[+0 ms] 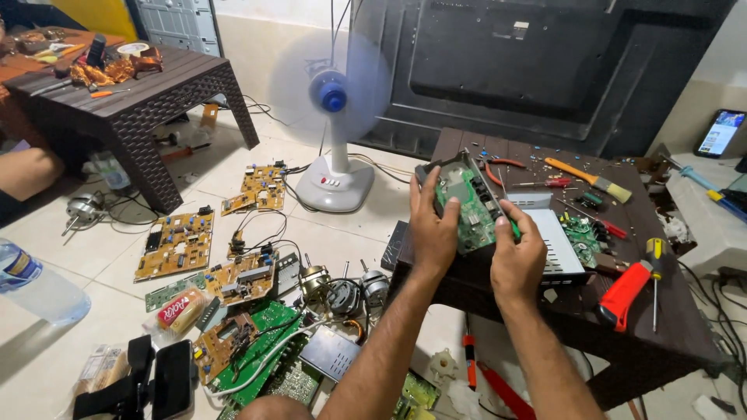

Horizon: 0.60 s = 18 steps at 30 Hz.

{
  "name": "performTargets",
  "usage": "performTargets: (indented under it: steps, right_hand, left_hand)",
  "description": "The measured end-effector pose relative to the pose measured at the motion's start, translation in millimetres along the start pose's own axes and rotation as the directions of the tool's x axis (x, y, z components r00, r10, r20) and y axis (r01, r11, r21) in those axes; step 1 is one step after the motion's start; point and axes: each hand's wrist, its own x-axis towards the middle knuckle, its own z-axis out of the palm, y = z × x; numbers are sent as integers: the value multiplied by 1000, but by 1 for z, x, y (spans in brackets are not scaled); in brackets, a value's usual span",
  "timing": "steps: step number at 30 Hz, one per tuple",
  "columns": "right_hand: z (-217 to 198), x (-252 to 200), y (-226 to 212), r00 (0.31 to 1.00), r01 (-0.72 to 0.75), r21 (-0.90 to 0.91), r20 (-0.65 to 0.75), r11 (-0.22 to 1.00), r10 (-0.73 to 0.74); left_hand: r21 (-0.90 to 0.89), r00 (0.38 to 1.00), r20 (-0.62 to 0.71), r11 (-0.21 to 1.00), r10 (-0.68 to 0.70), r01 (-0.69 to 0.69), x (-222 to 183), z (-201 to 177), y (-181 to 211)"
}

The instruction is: Removing a green circuit board from a metal enclosure using a screwdriver.

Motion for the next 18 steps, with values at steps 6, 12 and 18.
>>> performTargets:
  steps: [6,12,18]
  right_hand:
    - [-1,6,6,997,30,4,-76,1000,-30]
    - [0,6,11,988,88,73,-131,993,-78]
    - [1,7,17,979,118,91,-176,989,-100]
  left_hand:
    - [515,955,45,812,294,-274,-13,7,14]
    - [713,912,193,587,362,-384,-13,10,-9]
    - [587,904,225,689,364,-424,-11,11,-21]
